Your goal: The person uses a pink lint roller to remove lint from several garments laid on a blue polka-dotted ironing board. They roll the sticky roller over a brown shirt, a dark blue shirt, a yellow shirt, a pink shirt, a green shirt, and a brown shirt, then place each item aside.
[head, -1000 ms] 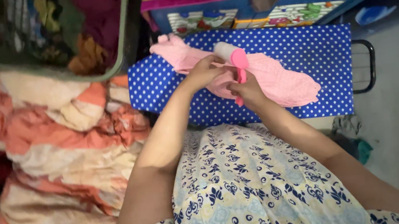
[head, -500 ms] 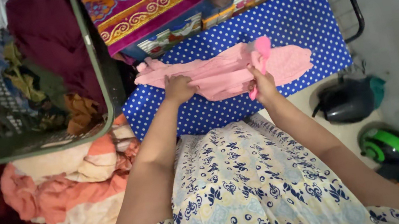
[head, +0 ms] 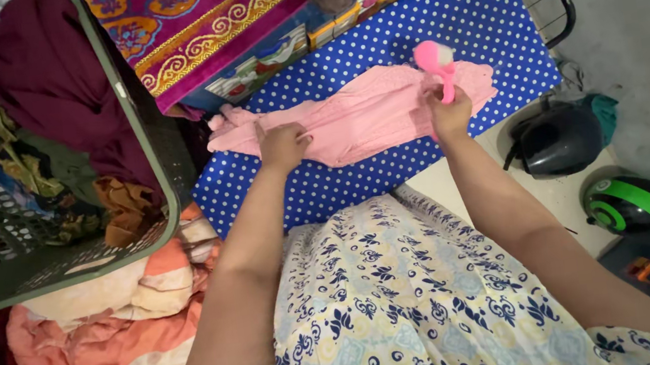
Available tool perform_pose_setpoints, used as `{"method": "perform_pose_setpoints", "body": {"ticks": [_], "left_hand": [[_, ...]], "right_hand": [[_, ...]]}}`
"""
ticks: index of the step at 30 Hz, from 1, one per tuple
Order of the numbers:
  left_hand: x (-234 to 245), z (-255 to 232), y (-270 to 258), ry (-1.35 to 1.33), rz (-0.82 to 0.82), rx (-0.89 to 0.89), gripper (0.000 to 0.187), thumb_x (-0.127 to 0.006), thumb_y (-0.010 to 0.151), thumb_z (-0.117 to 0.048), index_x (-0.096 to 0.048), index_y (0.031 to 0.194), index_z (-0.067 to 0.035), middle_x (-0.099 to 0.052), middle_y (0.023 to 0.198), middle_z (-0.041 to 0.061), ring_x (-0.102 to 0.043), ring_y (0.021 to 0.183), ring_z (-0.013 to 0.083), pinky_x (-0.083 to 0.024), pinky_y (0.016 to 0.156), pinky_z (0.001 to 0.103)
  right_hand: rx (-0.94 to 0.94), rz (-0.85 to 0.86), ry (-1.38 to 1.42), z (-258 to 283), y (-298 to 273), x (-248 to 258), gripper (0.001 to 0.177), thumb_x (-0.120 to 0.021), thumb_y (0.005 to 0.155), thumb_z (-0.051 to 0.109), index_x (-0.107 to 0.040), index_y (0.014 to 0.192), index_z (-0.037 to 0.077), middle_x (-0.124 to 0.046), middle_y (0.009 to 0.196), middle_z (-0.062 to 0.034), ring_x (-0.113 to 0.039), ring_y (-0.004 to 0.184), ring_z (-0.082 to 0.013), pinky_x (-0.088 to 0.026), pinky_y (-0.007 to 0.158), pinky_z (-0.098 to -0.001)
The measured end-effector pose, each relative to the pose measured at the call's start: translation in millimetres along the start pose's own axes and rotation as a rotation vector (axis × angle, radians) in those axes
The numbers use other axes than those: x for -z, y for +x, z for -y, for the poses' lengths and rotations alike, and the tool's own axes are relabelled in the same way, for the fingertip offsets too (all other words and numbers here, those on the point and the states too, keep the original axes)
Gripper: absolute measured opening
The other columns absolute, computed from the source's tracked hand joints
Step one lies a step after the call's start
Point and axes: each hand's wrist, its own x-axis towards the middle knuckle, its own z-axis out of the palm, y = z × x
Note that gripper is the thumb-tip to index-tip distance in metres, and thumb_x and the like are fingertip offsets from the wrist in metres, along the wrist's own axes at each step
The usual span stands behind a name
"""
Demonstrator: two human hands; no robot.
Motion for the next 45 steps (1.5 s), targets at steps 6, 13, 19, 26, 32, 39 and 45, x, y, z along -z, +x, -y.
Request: {"method": "perform_pose_setpoints", "body": {"ticks": [6, 13, 19, 26, 32, 39, 45], "left_hand": [[4, -16, -21, 0.012, -0.307, 0.051, 0.055, -0.082, 0.078, -0.021, -0.063, 0.129, -0.015, -0.065, 0.127, 0.011, -0.053, 0.133, 0.0333, -0.011, 0.128, 0.066], [0, -35, -50, 0.003, -0.531, 0.633, 0.125, -0.094, 0.062, -0.043, -0.02, 0.155, -0.006, -0.018, 0.162, 0.024, -0.016, 0.151, 0.0453, -0.008, 0.118, 0.066], [-18, -21, -31, 0.021, -0.373, 0.795, 0.141, -0.093, 0.061, -0.052, -0.005, 0.158, -0.002, -0.018, 0.162, 0.03, -0.022, 0.15, 0.0445, -0.018, 0.12, 0.063], [-78, 18, -1, -0.227, -0.726, 0.675, 0.129, -0.088, 0.066, -0.025, -0.006, 0.162, 0.0, -0.033, 0.156, 0.032, -0.037, 0.142, 0.0464, -0.031, 0.12, 0.051], [-71, 36, 37, -1.02, -1.145, 0.577, 0.106, -0.083, 0.063, -0.004, -0.024, 0.149, 0.012, -0.043, 0.143, 0.036, -0.048, 0.129, 0.0501, -0.041, 0.113, 0.052], [-62, -115, 22, -0.3, -0.898, -0.149, 0.065, -0.066, 0.089, 0.001, -0.043, 0.15, 0.001, -0.052, 0.148, 0.022, -0.053, 0.135, 0.0436, -0.038, 0.119, 0.049], [-85, -188, 2, -0.107, -0.136, -0.469, 0.07, -0.072, 0.064, -0.013, -0.059, 0.132, -0.005, -0.063, 0.13, 0.02, -0.056, 0.116, 0.0433, -0.04, 0.099, 0.054]], "right_hand": [[0.118, 0.359, -0.569, 87, -30, 9, 0.049, -0.078, 0.087, 0.042, -0.071, 0.122, 0.007, -0.074, 0.088, -0.0192, -0.072, 0.079, -0.0294, -0.054, 0.073, -0.0416], [0.5, 0.903, -0.857, 96, -75, -86, 0.04, -0.07, 0.088, 0.046, -0.077, 0.118, 0.022, -0.076, 0.101, -0.0143, -0.072, 0.096, -0.0346, -0.055, 0.086, -0.045], [0.2, 0.847, -1.025, 36, -2, -62, 0.037, -0.07, 0.085, 0.051, -0.078, 0.112, 0.028, -0.073, 0.121, 0.0011, -0.064, 0.119, -0.0233, -0.037, 0.106, -0.0582], [0.007, 0.642, -1.487, 13, 83, 91, 0.043, -0.069, 0.083, 0.053, -0.077, 0.118, 0.029, -0.073, 0.126, -0.0014, -0.067, 0.117, -0.0275, -0.039, 0.102, -0.0622], [-0.077, 0.277, -1.066, 36, 76, 161, 0.043, -0.071, 0.088, 0.051, -0.079, 0.116, 0.019, -0.076, 0.109, -0.0149, -0.07, 0.104, -0.0363, -0.045, 0.098, -0.0568], [0.012, 0.219, -0.567, 49, 63, 134, 0.039, -0.074, 0.089, 0.041, -0.079, 0.115, 0.012, -0.077, 0.099, -0.0163, -0.076, 0.093, -0.031, -0.056, 0.087, -0.0413], [0.3, -0.041, -0.888, 67, 95, 159, 0.038, -0.081, 0.089, 0.034, -0.079, 0.12, 0.011, -0.077, 0.098, -0.0183, -0.073, 0.09, -0.0382, -0.051, 0.084, -0.0515]]}}
